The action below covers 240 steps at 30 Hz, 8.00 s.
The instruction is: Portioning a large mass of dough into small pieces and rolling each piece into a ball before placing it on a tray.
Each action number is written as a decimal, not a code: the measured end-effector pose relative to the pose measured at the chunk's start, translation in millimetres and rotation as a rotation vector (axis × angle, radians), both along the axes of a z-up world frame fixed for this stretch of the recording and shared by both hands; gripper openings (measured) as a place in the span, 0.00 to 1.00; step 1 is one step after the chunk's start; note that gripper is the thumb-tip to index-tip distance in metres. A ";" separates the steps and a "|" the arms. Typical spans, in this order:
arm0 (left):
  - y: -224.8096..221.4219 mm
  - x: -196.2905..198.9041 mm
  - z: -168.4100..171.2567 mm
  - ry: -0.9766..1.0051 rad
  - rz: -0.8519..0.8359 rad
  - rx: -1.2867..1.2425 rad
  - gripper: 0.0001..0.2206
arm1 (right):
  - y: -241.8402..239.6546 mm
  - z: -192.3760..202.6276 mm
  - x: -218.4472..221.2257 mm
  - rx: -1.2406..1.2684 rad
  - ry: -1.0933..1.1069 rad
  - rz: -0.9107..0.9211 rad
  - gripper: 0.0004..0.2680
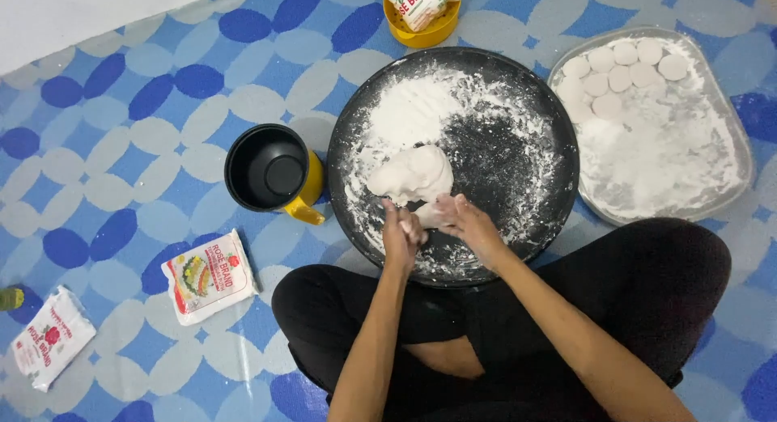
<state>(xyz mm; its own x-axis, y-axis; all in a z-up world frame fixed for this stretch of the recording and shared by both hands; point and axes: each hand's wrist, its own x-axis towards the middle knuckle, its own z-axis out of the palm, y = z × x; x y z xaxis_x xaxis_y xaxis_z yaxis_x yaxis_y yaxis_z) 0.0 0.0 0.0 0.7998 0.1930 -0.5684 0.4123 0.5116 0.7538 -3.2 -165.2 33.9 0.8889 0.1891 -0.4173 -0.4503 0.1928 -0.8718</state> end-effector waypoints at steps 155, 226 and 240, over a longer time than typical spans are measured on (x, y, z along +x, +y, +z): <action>-5.9 -16.8 -8.4 -0.108 -0.303 -0.043 0.26 | 4.5 35.0 -21.8 -0.723 -0.510 0.376 0.24; -5.5 -14.2 39.9 -0.254 -0.419 -0.211 0.55 | -9.1 -3.6 -1.8 0.377 0.533 -0.148 0.30; 3.4 -6.2 -3.0 -0.104 -0.161 -0.394 0.44 | -8.5 -8.2 -3.7 0.031 0.205 -0.209 0.27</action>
<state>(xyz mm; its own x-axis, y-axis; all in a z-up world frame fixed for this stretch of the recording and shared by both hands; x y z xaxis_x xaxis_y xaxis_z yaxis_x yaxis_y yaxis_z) -6.2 3.4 -3.0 0.8589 -0.1546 -0.4882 0.4425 0.7040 0.5555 -6.9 -173.6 25.7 0.8076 0.0259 -0.5892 -0.5641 0.3250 -0.7590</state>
